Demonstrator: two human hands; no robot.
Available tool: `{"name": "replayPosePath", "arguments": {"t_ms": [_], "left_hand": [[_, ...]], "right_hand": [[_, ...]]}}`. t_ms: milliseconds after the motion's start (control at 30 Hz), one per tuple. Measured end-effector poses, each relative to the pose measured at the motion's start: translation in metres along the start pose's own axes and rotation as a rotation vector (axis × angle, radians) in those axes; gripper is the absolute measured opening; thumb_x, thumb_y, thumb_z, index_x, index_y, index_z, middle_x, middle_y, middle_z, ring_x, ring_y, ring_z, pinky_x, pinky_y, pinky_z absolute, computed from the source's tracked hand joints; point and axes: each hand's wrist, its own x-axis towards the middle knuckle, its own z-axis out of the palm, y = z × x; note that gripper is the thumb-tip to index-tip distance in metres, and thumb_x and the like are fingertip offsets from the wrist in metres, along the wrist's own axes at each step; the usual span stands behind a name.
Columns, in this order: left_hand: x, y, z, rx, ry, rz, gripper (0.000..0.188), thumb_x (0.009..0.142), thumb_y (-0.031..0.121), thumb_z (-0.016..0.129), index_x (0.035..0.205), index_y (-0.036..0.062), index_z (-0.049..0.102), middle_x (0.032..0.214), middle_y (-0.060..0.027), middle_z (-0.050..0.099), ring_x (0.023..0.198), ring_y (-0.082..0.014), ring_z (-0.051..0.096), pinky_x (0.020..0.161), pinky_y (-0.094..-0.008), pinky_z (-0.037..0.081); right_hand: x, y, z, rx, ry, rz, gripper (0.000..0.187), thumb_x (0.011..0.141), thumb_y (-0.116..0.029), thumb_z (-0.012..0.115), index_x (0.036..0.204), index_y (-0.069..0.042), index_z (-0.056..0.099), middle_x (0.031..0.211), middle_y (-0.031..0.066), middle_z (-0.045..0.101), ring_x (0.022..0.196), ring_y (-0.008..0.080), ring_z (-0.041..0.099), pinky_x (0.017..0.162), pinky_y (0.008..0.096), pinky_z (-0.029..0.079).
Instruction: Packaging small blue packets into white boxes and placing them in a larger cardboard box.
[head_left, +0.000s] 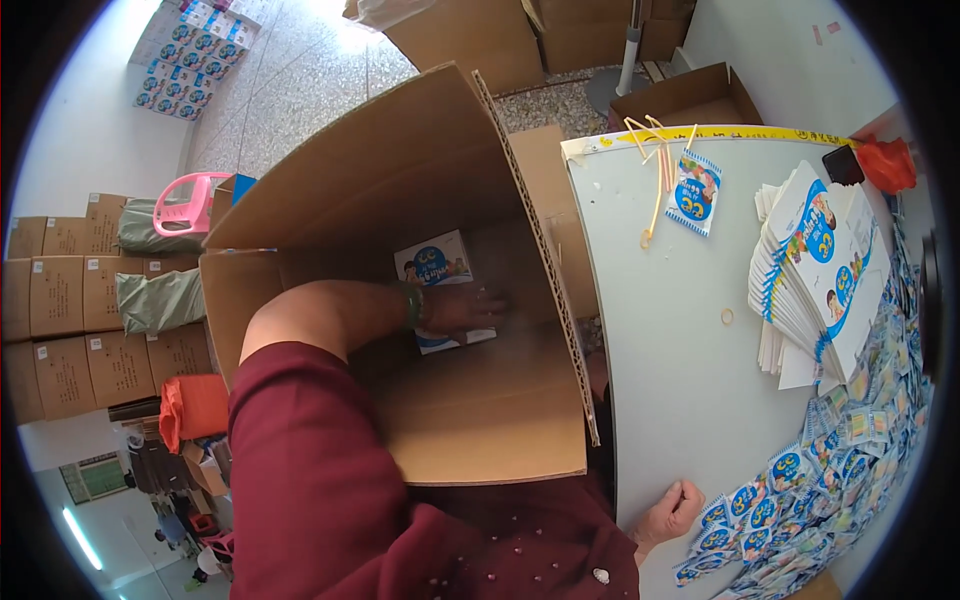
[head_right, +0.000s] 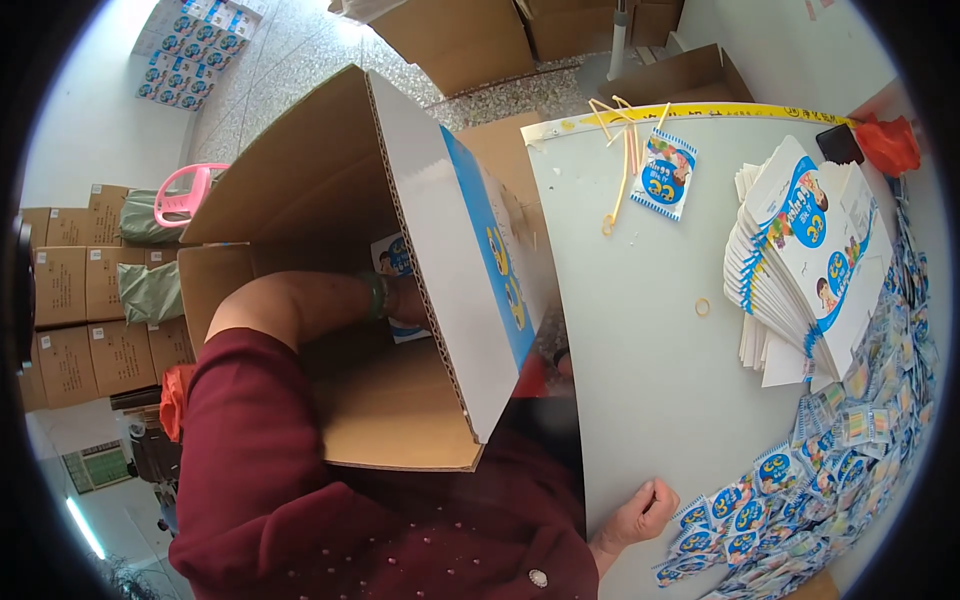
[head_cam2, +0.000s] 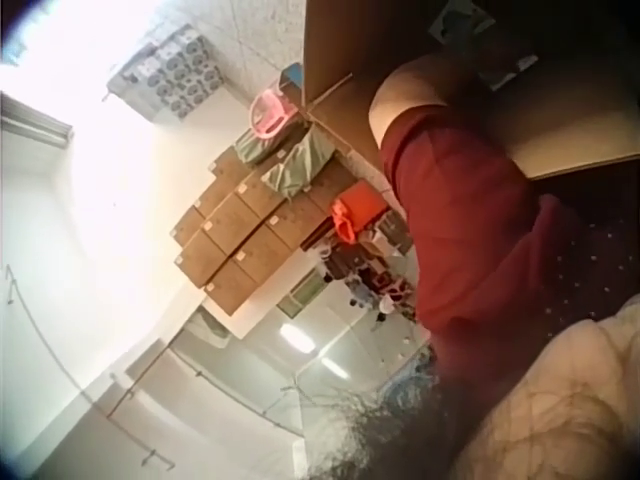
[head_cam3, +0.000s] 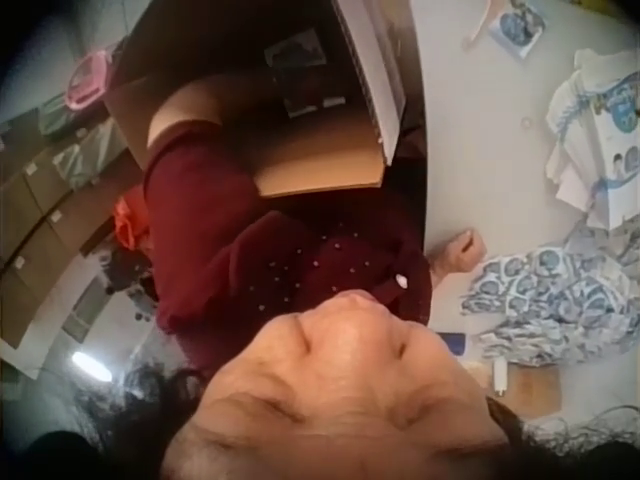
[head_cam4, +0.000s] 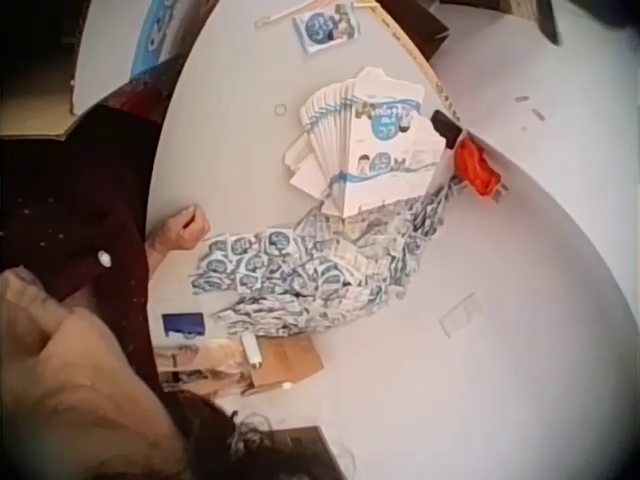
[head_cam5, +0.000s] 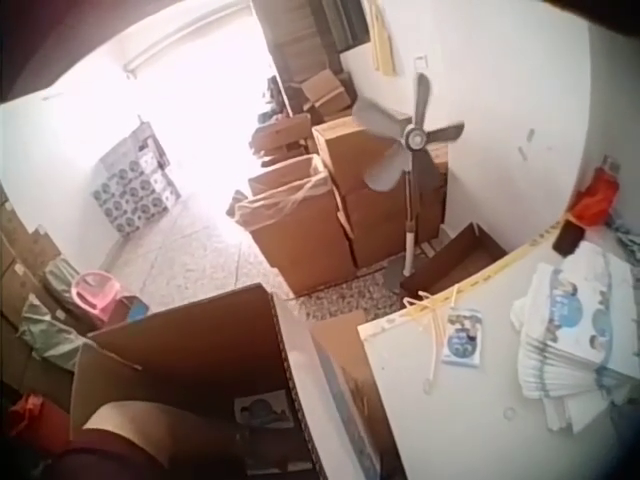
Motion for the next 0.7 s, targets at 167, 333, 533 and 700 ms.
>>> {"name": "replayPosePath", "arguments": {"t_ms": [167,333,533,700], "left_hand": [[-0.025,0.02,-0.019,0.301,-0.037,-0.109,0.052,0.077,0.029,0.071,0.121,0.0066,0.055,0.125,-0.0134,0.056,0.111,-0.0304,0.056,0.092,-0.05,0.044],[-0.036,-0.009,-0.011,0.127,-0.562,-0.557,0.026,0.073,0.028,0.073,0.092,0.0102,0.071,0.088,-0.0127,0.069,0.087,-0.0307,0.067,0.071,-0.043,0.053],[-0.057,-0.08,0.084,0.455,-0.265,-0.299,0.028,0.072,0.03,0.072,0.094,0.0125,0.072,0.095,-0.0106,0.07,0.091,-0.0292,0.067,0.068,-0.0428,0.054],[-0.034,-0.092,0.054,0.529,-0.221,-0.511,0.023,0.078,0.027,0.064,0.096,0.0145,0.072,0.094,-0.009,0.07,0.088,-0.0288,0.067,0.067,-0.0439,0.054]], "right_hand": [[0.005,-0.001,0.001,0.006,-0.022,-0.051,0.008,0.088,0.003,0.054,0.094,0.003,0.06,0.088,0.0075,0.053,0.078,0.0162,0.049,0.069,0.0265,0.041],[0.003,-0.007,0.0,-0.016,0.029,-0.015,0.008,0.088,0.004,0.054,0.094,0.003,0.06,0.088,0.0072,0.053,0.077,0.0163,0.048,0.067,0.0269,0.041],[0.005,-0.001,0.007,-0.03,-0.001,-0.067,0.008,0.087,0.004,0.056,0.094,0.003,0.06,0.087,0.0078,0.053,0.076,0.0176,0.049,0.066,0.0274,0.042],[0.006,-0.005,0.001,-0.059,0.01,-0.088,0.011,0.084,0.004,0.057,0.094,0.001,0.06,0.085,0.009,0.054,0.076,0.0213,0.052,0.064,0.0305,0.044]]}}
